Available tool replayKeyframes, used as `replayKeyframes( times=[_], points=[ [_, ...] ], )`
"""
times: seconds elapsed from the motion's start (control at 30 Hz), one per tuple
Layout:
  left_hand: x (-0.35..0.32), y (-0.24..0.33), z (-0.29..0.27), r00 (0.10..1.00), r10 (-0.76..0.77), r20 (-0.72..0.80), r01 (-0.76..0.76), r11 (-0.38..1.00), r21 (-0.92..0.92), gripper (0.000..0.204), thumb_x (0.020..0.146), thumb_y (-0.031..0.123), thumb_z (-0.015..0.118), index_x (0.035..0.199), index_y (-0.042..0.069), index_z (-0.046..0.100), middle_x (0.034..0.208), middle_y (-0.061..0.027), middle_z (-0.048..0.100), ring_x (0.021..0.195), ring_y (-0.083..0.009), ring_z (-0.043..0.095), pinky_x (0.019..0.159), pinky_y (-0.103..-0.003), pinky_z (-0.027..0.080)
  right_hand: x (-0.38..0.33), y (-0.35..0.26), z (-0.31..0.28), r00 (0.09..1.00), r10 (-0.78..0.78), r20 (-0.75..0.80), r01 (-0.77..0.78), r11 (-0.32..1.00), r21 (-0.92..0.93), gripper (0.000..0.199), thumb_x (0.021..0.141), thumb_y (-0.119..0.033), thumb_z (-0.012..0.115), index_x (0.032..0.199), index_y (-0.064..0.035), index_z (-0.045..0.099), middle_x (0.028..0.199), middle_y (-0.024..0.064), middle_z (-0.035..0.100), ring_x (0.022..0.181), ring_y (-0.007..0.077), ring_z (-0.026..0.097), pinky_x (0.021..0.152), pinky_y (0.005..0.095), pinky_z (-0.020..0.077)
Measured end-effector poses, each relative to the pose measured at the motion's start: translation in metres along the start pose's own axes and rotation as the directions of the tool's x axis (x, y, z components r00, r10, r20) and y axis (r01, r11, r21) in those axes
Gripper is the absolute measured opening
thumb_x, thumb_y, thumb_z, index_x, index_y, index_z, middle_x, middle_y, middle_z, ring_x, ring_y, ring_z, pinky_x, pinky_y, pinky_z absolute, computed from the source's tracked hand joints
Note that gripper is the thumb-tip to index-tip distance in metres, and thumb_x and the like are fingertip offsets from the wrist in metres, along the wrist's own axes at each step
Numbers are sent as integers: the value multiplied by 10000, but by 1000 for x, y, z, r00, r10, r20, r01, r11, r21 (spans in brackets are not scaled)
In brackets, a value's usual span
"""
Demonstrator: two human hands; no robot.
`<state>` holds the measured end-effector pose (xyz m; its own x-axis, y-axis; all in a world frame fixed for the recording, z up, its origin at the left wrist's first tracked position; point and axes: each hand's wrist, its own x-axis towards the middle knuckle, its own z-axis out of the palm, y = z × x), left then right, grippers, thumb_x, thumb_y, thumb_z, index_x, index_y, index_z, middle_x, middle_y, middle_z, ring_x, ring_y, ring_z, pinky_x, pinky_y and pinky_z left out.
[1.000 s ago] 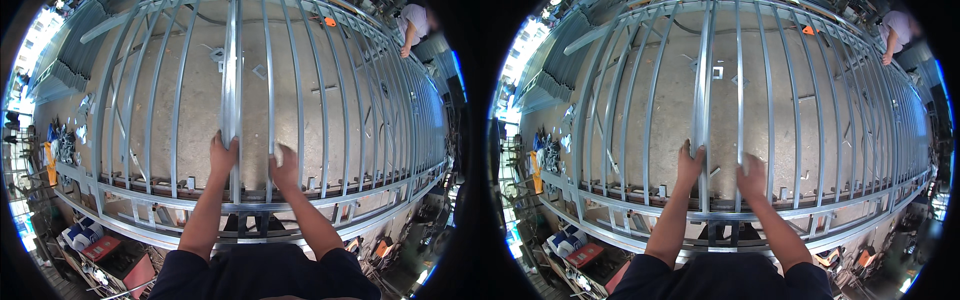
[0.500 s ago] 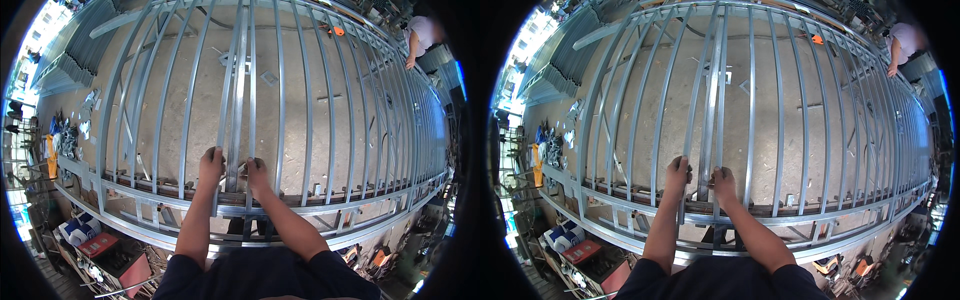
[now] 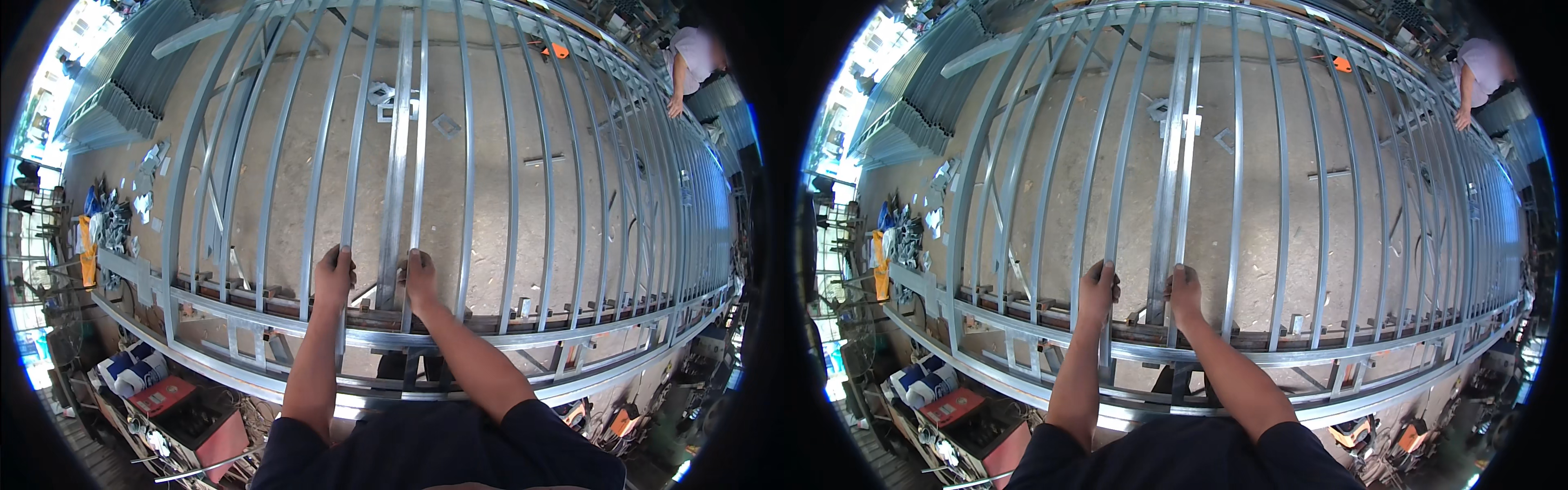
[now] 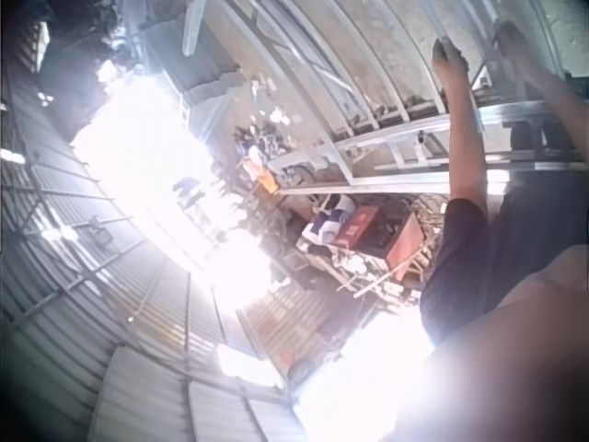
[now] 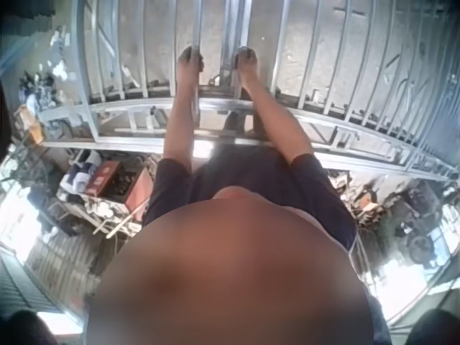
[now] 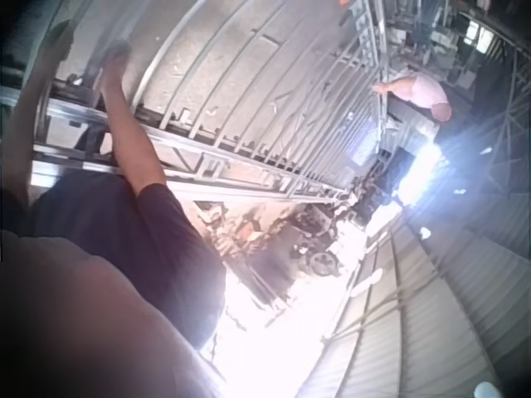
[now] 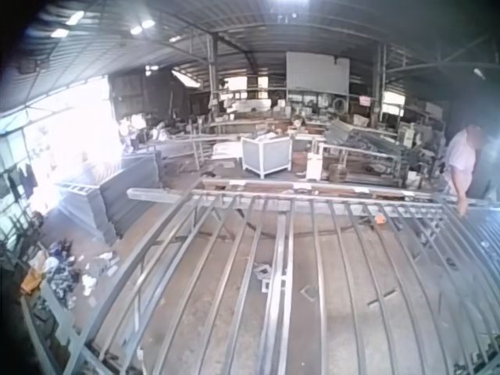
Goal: The person positions metal bars onto a large metal frame structure and then uses a welding torch to weld the joints. The person moves along the frame to weld multiple connection points.
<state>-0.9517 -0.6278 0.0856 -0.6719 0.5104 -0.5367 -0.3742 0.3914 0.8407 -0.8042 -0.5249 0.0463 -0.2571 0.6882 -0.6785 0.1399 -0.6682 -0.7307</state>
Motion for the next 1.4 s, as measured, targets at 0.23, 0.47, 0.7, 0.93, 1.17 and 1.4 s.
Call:
replayKeyframes(
  times=[0.23, 0.47, 0.7, 0.93, 1.17, 1.4],
  points=[
    [34, -33, -5, 996, -81, 28, 74, 979, 189, 410, 1012, 293, 588, 1252, -38, 623, 714, -46, 606, 529, -115, 575, 459, -290, 447, 10, 9, -4, 993, -98, 65, 102, 992, -67, 355, 1072, -355, 472, 1172, -23, 548, 706, 29, 528, 568, 129, 525, 539, 311, 462],
    [-7, -14, -3, 997, -70, -15, 71, 987, 143, 373, 1018, 279, 577, 1217, -35, 609, 723, -33, 590, 560, -103, 565, 490, -274, 446, 10, 9, -6, 994, -90, 64, 95, 992, -87, 359, 1077, -350, 468, 1180, -14, 541, 722, 25, 523, 585, 112, 499, 533, 299, 442],
    [-43, 22, -16, 998, -17, -68, 19, 999, 26, 385, 1037, 275, 571, 1267, -32, 601, 717, -12, 558, 556, -71, 526, 471, -236, 409, 11, 8, -8, 994, -74, 85, 79, 995, -62, 362, 1073, -355, 483, 1195, -20, 545, 735, 27, 528, 593, 109, 499, 534, 301, 444],
    [1, 25, 3, 999, 21, -37, -18, 998, 65, 379, 1020, 282, 587, 1229, -34, 610, 699, -9, 552, 537, -81, 525, 467, -254, 424, 13, 9, -7, 993, -86, 77, 91, 993, -72, 359, 1075, -350, 475, 1201, -20, 543, 736, 31, 536, 596, 114, 513, 541, 303, 460],
    [64, -26, 12, 999, 32, -15, -29, 983, 183, 420, 1022, 308, 565, 1268, -32, 597, 693, -40, 596, 532, -114, 569, 471, -294, 461, 16, 8, -9, 994, -88, 69, 98, 981, -165, 356, 1066, -353, 478, 1214, -37, 547, 797, 50, 563, 674, 142, 566, 588, 321, 520],
    [61, -27, 27, 994, 73, 82, -73, 997, 5, 330, 1061, 298, 488, 1179, -5, 544, 773, -54, 569, 607, -127, 577, 550, -292, 505, 10, 1, -9, 992, -70, 104, 83, 989, -124, 310, 1071, -348, 488, 1100, -46, 551, 778, 50, 571, 629, 146, 581, 584, 319, 508]
  ],
)
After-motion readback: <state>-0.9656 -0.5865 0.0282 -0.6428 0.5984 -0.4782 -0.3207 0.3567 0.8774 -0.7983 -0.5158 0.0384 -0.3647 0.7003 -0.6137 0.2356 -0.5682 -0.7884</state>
